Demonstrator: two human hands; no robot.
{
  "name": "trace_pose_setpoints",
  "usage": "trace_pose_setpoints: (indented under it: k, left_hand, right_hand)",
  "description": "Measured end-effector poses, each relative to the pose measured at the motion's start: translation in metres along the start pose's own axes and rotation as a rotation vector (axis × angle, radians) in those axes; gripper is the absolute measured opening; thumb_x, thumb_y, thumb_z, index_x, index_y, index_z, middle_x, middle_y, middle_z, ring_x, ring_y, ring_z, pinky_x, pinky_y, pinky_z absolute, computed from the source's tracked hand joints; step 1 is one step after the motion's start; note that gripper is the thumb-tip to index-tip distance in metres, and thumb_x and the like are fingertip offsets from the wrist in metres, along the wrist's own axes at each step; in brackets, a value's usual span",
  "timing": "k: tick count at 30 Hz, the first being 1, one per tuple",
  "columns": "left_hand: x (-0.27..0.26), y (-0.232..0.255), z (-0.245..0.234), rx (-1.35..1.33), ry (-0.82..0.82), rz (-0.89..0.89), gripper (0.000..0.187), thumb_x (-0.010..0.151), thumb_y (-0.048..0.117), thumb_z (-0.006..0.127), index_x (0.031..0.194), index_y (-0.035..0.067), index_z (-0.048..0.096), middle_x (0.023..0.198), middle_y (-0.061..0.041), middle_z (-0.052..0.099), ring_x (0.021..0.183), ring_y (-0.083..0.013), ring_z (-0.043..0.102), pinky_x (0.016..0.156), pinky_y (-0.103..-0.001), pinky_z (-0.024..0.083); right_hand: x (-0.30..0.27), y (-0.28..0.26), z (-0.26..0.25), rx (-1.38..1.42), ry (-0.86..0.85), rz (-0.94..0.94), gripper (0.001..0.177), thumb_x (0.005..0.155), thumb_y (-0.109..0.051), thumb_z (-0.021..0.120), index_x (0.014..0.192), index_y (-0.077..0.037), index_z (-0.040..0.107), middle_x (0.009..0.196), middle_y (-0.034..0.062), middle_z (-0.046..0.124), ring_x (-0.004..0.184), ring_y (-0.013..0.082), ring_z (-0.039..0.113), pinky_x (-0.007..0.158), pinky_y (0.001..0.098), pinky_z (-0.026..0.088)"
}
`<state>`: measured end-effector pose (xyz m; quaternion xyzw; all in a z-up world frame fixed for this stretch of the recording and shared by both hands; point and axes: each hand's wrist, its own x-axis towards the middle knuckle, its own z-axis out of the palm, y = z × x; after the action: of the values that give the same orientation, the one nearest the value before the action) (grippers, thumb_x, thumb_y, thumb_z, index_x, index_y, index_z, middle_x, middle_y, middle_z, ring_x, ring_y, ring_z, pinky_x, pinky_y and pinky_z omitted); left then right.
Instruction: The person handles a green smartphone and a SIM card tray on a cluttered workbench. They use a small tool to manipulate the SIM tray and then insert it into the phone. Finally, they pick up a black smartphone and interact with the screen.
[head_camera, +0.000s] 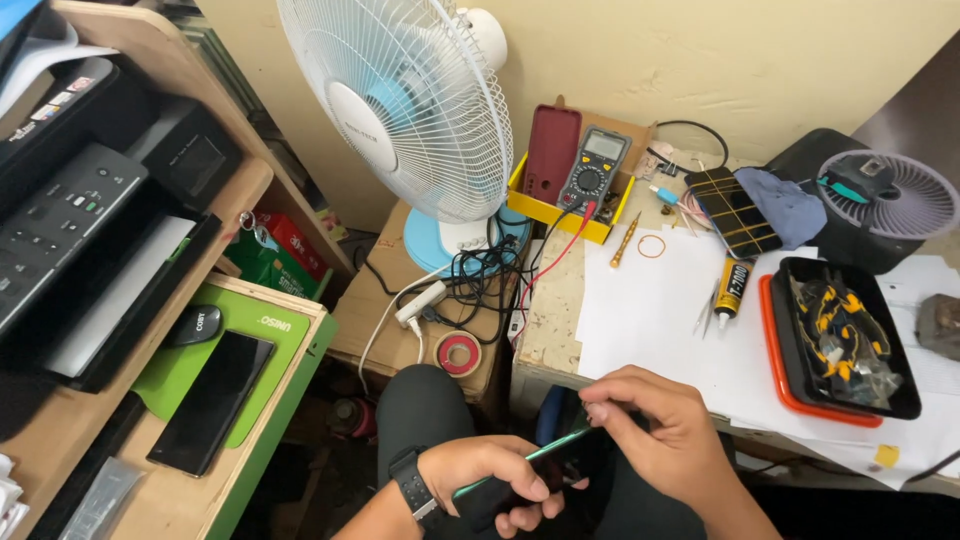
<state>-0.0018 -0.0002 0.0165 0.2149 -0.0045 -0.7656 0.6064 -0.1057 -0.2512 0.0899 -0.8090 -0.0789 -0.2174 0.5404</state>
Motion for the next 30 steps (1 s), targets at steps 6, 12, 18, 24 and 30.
trace_pose_setpoints:
  k: [6,12,18,24,30]
  left_hand:
    - [0.003,-0.002,-0.017,-0.005,-0.025,-0.039,0.063,0.108,0.004,0.075,0.166,-0.010,0.054,0.115,-0.016,0.071,0.078,-0.0206,0.063,0.061,-0.030,0.046]
    - [0.004,-0.001,-0.019,0.044,-0.039,-0.047,0.066,0.106,0.003,0.075,0.166,-0.012,0.051,0.114,-0.016,0.071,0.078,-0.0199,0.063,0.060,-0.029,0.048]
    - [0.005,-0.001,-0.024,0.020,-0.042,-0.055,0.065,0.107,0.004,0.076,0.166,-0.010,0.053,0.115,-0.015,0.073,0.078,-0.0206,0.064,0.061,-0.030,0.048]
    - [-0.001,0.001,-0.019,0.024,-0.013,-0.010,0.068,0.106,0.004,0.075,0.167,-0.014,0.052,0.117,-0.018,0.069,0.079,-0.0201,0.060,0.060,-0.029,0.045]
    - [-0.011,0.001,0.002,-0.116,-0.097,0.025,0.069,0.105,0.000,0.069,0.168,-0.017,0.045,0.120,-0.021,0.067,0.082,-0.0229,0.062,0.063,-0.029,0.048]
  right_hand:
    - [0.003,-0.005,-0.002,-0.016,-0.070,-0.004,0.015,0.101,-0.004,0.079,0.109,-0.007,0.092,0.093,0.0043,0.088,0.082,0.0138,0.083,0.075,0.0263,0.065]
    - [0.006,-0.006,-0.006,-0.055,-0.139,-0.031,0.014,0.102,-0.006,0.078,0.107,-0.009,0.091,0.095,0.0044,0.088,0.082,0.0144,0.083,0.074,0.0267,0.063]
    - [0.006,-0.004,-0.010,-0.014,-0.230,-0.027,0.017,0.102,-0.002,0.077,0.110,-0.010,0.091,0.097,0.0048,0.090,0.085,0.0184,0.083,0.076,0.0319,0.066]
    - [0.011,-0.014,-0.019,-0.078,-0.397,-0.060,0.026,0.106,-0.006,0.072,0.123,-0.014,0.091,0.112,0.0058,0.087,0.102,0.0217,0.080,0.085,0.0355,0.064]
    - [0.004,-0.002,-0.023,-0.050,-0.403,0.144,0.035,0.106,-0.013,0.074,0.137,-0.019,0.087,0.125,0.0028,0.095,0.104,0.0181,0.090,0.087,0.0344,0.066]
